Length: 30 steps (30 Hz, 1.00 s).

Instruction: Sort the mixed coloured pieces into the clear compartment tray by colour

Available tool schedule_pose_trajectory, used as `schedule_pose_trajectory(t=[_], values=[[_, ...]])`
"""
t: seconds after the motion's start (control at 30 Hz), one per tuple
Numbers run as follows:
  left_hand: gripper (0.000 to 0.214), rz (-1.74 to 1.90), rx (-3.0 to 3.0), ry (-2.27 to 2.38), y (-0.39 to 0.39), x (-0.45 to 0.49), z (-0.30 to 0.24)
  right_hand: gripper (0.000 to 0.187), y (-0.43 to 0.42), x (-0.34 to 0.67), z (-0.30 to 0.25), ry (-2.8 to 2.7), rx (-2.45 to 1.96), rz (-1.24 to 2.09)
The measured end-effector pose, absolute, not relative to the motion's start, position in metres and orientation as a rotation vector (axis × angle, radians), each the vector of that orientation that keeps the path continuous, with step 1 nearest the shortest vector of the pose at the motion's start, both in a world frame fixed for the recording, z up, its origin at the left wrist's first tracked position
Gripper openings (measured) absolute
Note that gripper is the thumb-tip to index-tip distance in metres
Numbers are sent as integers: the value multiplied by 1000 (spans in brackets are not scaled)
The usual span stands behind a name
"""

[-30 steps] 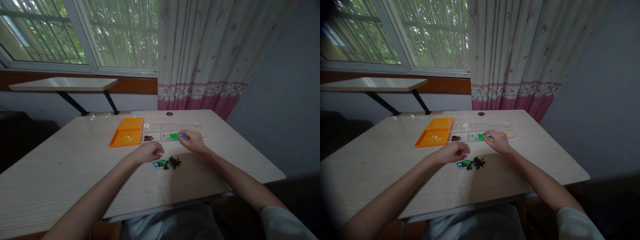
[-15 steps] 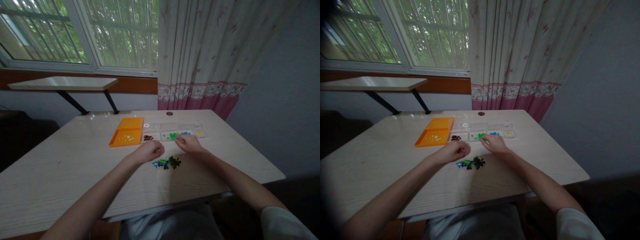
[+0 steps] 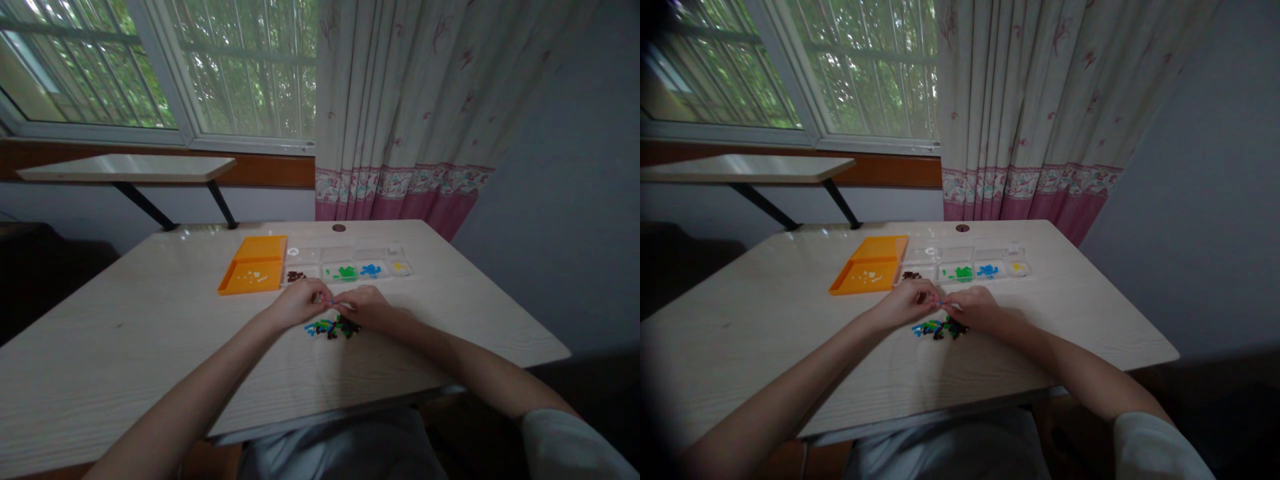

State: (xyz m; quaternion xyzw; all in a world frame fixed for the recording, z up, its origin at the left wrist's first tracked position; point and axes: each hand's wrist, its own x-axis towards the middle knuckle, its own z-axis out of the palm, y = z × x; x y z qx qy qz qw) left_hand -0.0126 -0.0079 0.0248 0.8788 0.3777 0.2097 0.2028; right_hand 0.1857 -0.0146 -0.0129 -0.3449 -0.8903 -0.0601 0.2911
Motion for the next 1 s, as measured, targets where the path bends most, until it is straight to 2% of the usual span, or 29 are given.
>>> schedule_pose_trajectory(t=[0.4, 0.7, 1.0], values=[[15, 530, 2424, 984, -8, -14, 29, 17, -16, 187, -7, -2370, -840, -172], [13, -6, 2205, 833, 5, -55, 33, 17, -6, 204, 8, -2037, -763, -269], [12, -20, 2240, 835, 5, -53, 30, 15, 4, 221, 15, -1962, -767, -338]])
